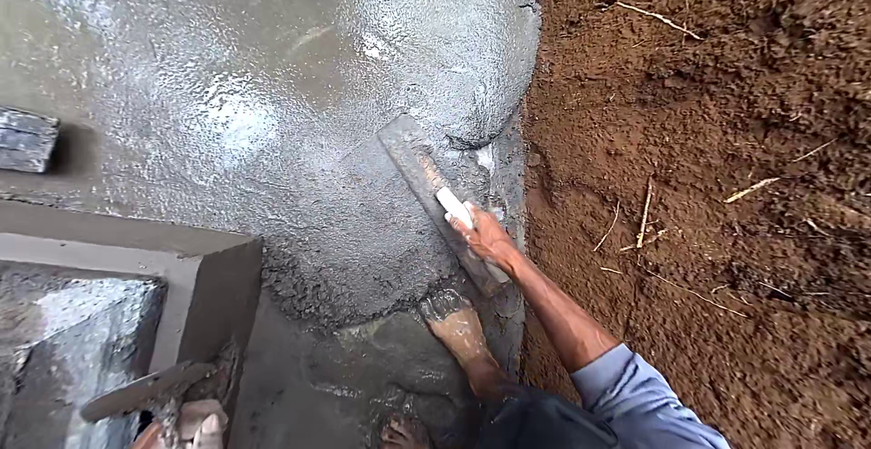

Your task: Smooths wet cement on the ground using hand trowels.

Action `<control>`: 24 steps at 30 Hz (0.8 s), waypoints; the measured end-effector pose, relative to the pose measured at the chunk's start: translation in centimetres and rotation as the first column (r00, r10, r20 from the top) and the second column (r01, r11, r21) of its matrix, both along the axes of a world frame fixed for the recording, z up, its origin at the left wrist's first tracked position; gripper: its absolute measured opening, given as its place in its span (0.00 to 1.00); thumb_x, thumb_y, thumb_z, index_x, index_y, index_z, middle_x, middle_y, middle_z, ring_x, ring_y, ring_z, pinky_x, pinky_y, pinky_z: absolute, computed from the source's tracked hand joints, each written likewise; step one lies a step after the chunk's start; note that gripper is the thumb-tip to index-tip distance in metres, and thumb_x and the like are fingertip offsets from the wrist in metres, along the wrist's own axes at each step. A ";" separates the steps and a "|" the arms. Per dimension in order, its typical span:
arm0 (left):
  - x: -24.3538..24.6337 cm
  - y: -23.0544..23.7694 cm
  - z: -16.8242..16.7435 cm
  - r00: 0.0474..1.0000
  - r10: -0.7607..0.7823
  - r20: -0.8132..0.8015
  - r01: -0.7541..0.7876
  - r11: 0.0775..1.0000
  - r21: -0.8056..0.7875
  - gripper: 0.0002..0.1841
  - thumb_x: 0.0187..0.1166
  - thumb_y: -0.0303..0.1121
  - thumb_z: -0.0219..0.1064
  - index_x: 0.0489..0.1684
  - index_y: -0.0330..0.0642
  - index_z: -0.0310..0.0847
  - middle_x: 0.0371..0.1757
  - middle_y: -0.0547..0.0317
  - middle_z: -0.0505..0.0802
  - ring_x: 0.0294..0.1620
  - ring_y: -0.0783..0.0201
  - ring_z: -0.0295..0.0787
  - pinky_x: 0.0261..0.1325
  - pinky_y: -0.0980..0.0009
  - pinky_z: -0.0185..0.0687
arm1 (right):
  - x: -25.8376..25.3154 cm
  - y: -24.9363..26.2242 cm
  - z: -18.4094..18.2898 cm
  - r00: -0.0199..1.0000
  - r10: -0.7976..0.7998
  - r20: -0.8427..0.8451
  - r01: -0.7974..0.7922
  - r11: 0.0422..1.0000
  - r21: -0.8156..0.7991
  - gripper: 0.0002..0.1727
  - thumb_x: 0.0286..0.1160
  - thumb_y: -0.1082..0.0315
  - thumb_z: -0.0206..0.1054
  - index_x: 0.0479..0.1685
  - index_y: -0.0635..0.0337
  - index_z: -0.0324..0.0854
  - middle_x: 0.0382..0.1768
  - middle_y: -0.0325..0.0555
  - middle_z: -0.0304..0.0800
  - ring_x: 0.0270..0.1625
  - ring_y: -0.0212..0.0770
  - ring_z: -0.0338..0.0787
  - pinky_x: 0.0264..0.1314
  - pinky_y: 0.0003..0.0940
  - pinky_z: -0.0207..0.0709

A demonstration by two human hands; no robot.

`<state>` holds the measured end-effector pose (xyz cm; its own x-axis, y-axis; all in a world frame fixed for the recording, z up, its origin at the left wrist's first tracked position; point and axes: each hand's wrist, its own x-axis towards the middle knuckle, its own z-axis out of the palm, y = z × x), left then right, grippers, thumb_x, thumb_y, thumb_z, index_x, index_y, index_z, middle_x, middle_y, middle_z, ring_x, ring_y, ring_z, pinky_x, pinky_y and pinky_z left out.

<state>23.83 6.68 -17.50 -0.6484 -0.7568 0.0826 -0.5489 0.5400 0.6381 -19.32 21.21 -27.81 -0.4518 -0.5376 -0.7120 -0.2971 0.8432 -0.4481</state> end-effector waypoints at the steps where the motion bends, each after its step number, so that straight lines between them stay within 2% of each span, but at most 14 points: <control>1: -0.3 0.1 0.3 1.000 0.005 0.012 -0.005 1.000 0.013 0.23 0.86 0.40 0.61 0.29 0.24 0.83 0.29 0.35 0.91 0.33 0.57 0.90 0.43 0.69 0.84 | -0.6 0.4 -0.3 0.999 -0.042 -0.015 0.042 0.999 -0.010 0.28 0.90 0.47 0.58 0.68 0.65 0.77 0.49 0.66 0.89 0.52 0.61 0.91 0.60 0.61 0.81; 3: -0.8 0.4 0.8 0.999 0.026 0.036 -0.027 0.999 0.030 0.23 0.87 0.42 0.59 0.30 0.25 0.80 0.29 0.37 0.89 0.35 0.61 0.89 0.45 0.71 0.83 | -1.5 1.8 -0.7 0.984 -0.165 -0.071 0.163 0.986 -0.031 0.29 0.90 0.45 0.58 0.69 0.65 0.77 0.45 0.67 0.90 0.45 0.62 0.92 0.53 0.64 0.83; 5: -0.6 0.6 0.7 0.997 0.072 0.010 -0.072 0.997 -0.007 0.24 0.87 0.45 0.58 0.31 0.29 0.81 0.29 0.43 0.90 0.36 0.68 0.88 0.46 0.75 0.81 | -2.2 2.9 -0.6 0.937 -0.307 -0.167 0.299 0.952 -0.069 0.32 0.89 0.43 0.58 0.71 0.66 0.76 0.46 0.70 0.89 0.46 0.66 0.91 0.53 0.69 0.81; 7: -0.4 1.0 0.6 0.992 0.124 -0.037 -0.126 0.990 -0.061 0.23 0.86 0.46 0.59 0.30 0.32 0.82 0.29 0.49 0.90 0.36 0.76 0.86 0.46 0.83 0.79 | -2.5 3.0 0.6 0.917 -0.317 -0.243 0.298 0.948 -0.112 0.34 0.90 0.42 0.55 0.69 0.69 0.75 0.42 0.68 0.88 0.42 0.65 0.91 0.49 0.68 0.81; 9: -0.4 0.9 0.8 0.989 0.132 -0.071 -0.137 0.987 -0.079 0.21 0.86 0.44 0.60 0.29 0.33 0.80 0.28 0.52 0.89 0.37 0.78 0.86 0.46 0.84 0.79 | -2.4 2.2 1.8 0.962 -0.144 -0.233 0.110 0.982 -0.152 0.31 0.90 0.44 0.55 0.63 0.69 0.75 0.35 0.63 0.86 0.35 0.60 0.88 0.42 0.65 0.80; 11: -0.4 0.9 1.0 0.988 0.128 -0.085 -0.134 0.989 -0.068 0.20 0.86 0.43 0.60 0.29 0.33 0.81 0.28 0.51 0.89 0.36 0.77 0.86 0.46 0.84 0.80 | -1.6 0.2 2.5 0.978 0.109 -0.179 -0.136 0.979 -0.149 0.27 0.88 0.47 0.60 0.57 0.68 0.79 0.34 0.63 0.86 0.36 0.62 0.89 0.42 0.68 0.79; 14: -0.6 1.0 1.6 0.986 0.134 -0.103 -0.141 0.988 -0.063 0.20 0.87 0.43 0.59 0.31 0.34 0.82 0.28 0.52 0.89 0.35 0.76 0.86 0.44 0.83 0.80 | 1.3 -4.2 2.0 0.906 0.417 -0.079 -0.424 0.896 -0.133 0.25 0.88 0.46 0.61 0.51 0.64 0.82 0.33 0.58 0.88 0.36 0.58 0.90 0.42 0.64 0.81; 16: -0.9 1.2 1.8 0.983 0.143 -0.119 -0.150 0.987 -0.054 0.20 0.86 0.43 0.60 0.31 0.35 0.82 0.29 0.53 0.89 0.36 0.77 0.86 0.45 0.83 0.80 | 3.3 -6.3 1.8 0.852 0.522 -0.029 -0.521 0.842 -0.140 0.24 0.88 0.46 0.61 0.47 0.62 0.82 0.30 0.54 0.86 0.34 0.54 0.89 0.40 0.59 0.81; 17: -1.0 1.2 2.0 0.981 0.148 -0.125 -0.156 0.987 -0.049 0.19 0.86 0.43 0.60 0.31 0.35 0.81 0.29 0.54 0.89 0.37 0.78 0.86 0.45 0.84 0.80 | 4.1 -7.0 1.8 0.837 0.547 -0.003 -0.542 0.830 -0.133 0.24 0.88 0.45 0.60 0.47 0.62 0.82 0.31 0.54 0.86 0.36 0.55 0.89 0.41 0.60 0.81; 19: -1.3 1.3 2.3 0.979 0.162 -0.128 -0.168 0.985 -0.039 0.19 0.86 0.43 0.60 0.31 0.36 0.82 0.29 0.55 0.89 0.36 0.78 0.86 0.45 0.84 0.81 | 5.0 -7.7 1.7 0.831 0.555 0.033 -0.546 0.826 -0.141 0.23 0.89 0.46 0.59 0.47 0.61 0.81 0.30 0.54 0.85 0.35 0.54 0.89 0.41 0.58 0.80; 21: -1.9 1.3 3.0 0.977 0.172 -0.129 -0.175 0.984 -0.017 0.19 0.87 0.44 0.60 0.32 0.37 0.82 0.30 0.58 0.89 0.36 0.79 0.87 0.43 0.83 0.82 | 5.4 -8.0 1.7 0.861 0.500 0.093 -0.479 0.858 -0.186 0.22 0.91 0.48 0.57 0.47 0.60 0.80 0.27 0.50 0.83 0.30 0.50 0.86 0.36 0.54 0.79; 24: -3.7 0.9 5.0 0.964 0.227 -0.139 -0.220 0.974 0.063 0.16 0.88 0.45 0.61 0.33 0.44 0.82 0.32 0.67 0.90 0.36 0.82 0.87 0.42 0.83 0.84 | 5.4 -8.6 1.6 0.914 0.308 0.263 -0.237 0.934 -0.268 0.21 0.92 0.48 0.55 0.48 0.59 0.78 0.19 0.45 0.80 0.18 0.41 0.81 0.23 0.42 0.79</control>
